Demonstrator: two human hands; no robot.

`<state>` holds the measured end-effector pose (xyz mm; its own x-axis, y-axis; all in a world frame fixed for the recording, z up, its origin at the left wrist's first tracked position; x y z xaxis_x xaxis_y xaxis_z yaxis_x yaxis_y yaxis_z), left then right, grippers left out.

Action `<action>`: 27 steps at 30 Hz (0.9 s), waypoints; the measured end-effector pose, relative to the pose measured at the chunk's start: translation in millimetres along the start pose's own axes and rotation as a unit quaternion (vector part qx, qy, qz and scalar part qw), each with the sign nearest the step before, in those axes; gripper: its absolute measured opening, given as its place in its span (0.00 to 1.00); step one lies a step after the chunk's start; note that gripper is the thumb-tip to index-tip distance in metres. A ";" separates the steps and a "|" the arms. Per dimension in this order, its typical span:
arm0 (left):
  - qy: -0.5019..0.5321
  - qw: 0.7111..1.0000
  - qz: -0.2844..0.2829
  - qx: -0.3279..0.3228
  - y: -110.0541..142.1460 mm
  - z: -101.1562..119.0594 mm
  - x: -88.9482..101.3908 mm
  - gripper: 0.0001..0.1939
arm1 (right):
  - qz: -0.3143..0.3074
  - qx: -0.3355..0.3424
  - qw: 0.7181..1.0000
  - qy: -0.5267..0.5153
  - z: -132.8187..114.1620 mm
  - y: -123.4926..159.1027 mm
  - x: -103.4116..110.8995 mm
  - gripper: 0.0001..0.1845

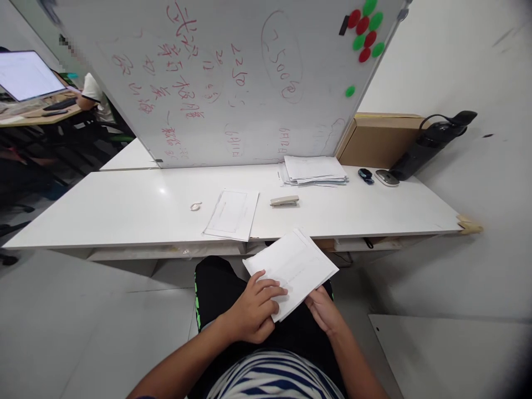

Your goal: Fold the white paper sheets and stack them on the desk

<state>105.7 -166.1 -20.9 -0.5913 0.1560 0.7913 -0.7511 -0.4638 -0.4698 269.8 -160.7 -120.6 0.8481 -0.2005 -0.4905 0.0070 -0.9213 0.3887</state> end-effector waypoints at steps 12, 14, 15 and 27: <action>0.081 0.989 0.070 0.101 20.3 -17.5 -5.2 0.29 | -0.023 0.023 0.999 0.005 -5.0 -2.1 0.2 0.22; 0.177 0.937 0.201 0.223 31.5 -28.7 -6.9 0.31 | -0.011 0.025 0.999 0.019 -4.6 -2.5 4.8 0.23; 0.240 0.884 0.262 0.304 38.5 -36.2 -11.1 0.31 | -0.006 0.026 0.999 0.027 -4.5 -2.6 5.9 0.24; 0.487 0.650 0.242 0.531 30.6 -60.4 -46.2 0.25 | -0.063 0.067 0.982 0.167 -13.4 -0.6 1.3 0.28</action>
<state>92.3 -134.8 -95.5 -0.9768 0.0052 -0.2139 -0.0866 -0.9238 0.3728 278.0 -156.0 -111.0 0.9718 0.0171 -0.2353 0.0717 -0.9716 0.2255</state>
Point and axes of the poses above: each hand's wrist, its own y-axis away from the middle knuckle, its own x-axis out of the back of the hand, z = x × y, the point moved 6 cm from there along -y, towards the middle knuckle, and after that the axes turned 1 degree about y, right-handed, at the moved point
